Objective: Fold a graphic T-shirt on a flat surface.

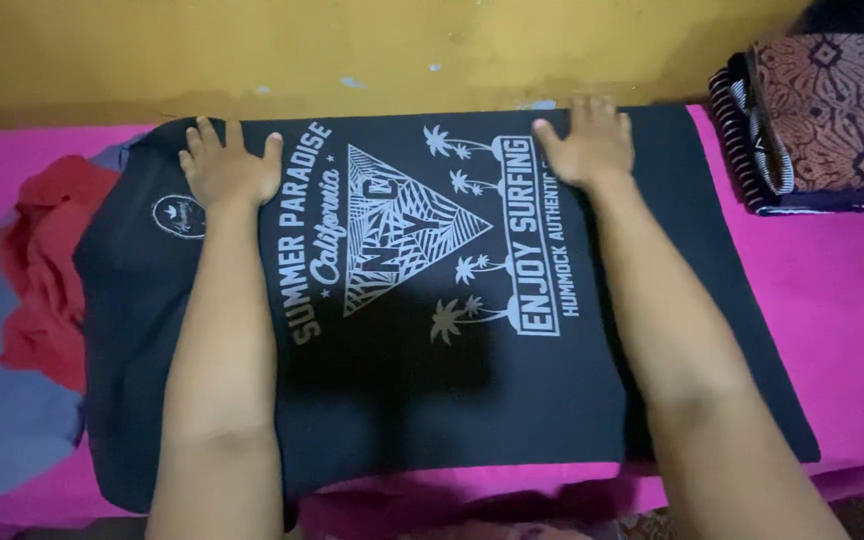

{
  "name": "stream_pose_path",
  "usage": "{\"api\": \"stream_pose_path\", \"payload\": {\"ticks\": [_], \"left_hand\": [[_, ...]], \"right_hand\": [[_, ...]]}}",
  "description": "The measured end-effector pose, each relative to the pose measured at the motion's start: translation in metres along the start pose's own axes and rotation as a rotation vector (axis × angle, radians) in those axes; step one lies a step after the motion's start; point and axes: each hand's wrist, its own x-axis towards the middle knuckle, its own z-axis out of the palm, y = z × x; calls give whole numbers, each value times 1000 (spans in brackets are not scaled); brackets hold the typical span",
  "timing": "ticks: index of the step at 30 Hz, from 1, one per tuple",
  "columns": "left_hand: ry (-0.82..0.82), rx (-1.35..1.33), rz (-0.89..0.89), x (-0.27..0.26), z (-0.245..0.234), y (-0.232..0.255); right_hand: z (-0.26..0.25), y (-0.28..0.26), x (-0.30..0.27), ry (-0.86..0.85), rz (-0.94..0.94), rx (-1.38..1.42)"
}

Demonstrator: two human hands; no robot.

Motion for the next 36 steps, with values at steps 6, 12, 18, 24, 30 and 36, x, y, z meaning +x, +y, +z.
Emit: {"api": "stream_pose_path", "payload": {"ticks": [6,12,18,24,30,36], "left_hand": [[-14,4,-20,2,-1,-4],[25,78,-104,14,9,-24],[74,118,-75,6,0,-13],[118,-62,301,-21,-5,50],[-111,-188,483,-58,3,103],[-158,-28,511,-54,11,94]], "right_hand": [[-14,75,3,23,152,-25],[-21,103,-5,69,254,38],[0,119,11,127,237,30],[-1,33,-6,60,4,33],[1,-48,-41,-70,-269,99],[-10,-33,-41,-135,-243,27]]}}
